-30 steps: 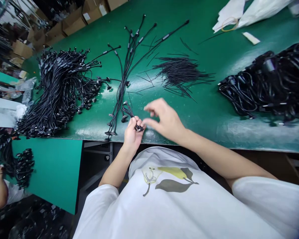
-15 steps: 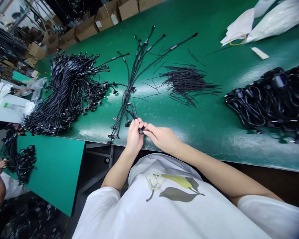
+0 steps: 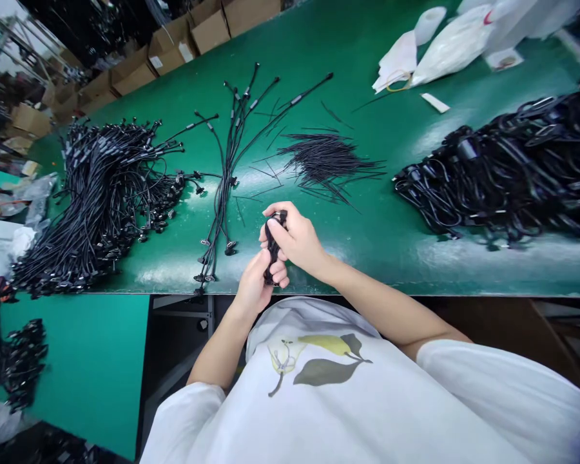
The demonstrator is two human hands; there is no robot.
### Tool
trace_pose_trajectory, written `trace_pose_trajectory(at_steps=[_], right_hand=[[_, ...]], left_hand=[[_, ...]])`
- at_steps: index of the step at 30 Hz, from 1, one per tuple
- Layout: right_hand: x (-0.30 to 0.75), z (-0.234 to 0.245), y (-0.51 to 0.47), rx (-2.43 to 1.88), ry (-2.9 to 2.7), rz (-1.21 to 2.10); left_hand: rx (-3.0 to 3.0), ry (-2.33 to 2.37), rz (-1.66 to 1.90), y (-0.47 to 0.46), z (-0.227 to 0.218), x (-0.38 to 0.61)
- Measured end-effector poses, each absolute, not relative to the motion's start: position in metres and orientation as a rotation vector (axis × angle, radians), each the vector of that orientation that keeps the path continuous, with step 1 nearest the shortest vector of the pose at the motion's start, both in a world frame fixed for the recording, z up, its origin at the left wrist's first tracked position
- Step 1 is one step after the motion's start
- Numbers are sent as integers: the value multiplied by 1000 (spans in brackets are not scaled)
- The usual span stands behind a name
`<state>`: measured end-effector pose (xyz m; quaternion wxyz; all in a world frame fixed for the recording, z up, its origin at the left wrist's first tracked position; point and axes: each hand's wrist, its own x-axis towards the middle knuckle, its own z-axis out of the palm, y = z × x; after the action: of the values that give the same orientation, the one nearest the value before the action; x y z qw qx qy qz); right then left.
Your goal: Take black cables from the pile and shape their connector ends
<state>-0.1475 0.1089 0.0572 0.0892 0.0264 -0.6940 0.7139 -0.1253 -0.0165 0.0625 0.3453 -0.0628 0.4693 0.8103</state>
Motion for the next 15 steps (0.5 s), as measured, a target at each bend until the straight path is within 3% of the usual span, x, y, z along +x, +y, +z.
trace_pose_trajectory(at_steps=[9, 12, 15], right_hand=[[-136, 75, 119, 15, -1249, 3100], [-135, 71, 116, -95, -1287, 3084], [-135, 59, 124, 60, -1732, 2631]], left_hand=[[-350, 907, 1942, -22, 75, -124], [-255, 913, 1827, -20, 67, -120], [-106, 1210, 1818, -24, 49, -118]])
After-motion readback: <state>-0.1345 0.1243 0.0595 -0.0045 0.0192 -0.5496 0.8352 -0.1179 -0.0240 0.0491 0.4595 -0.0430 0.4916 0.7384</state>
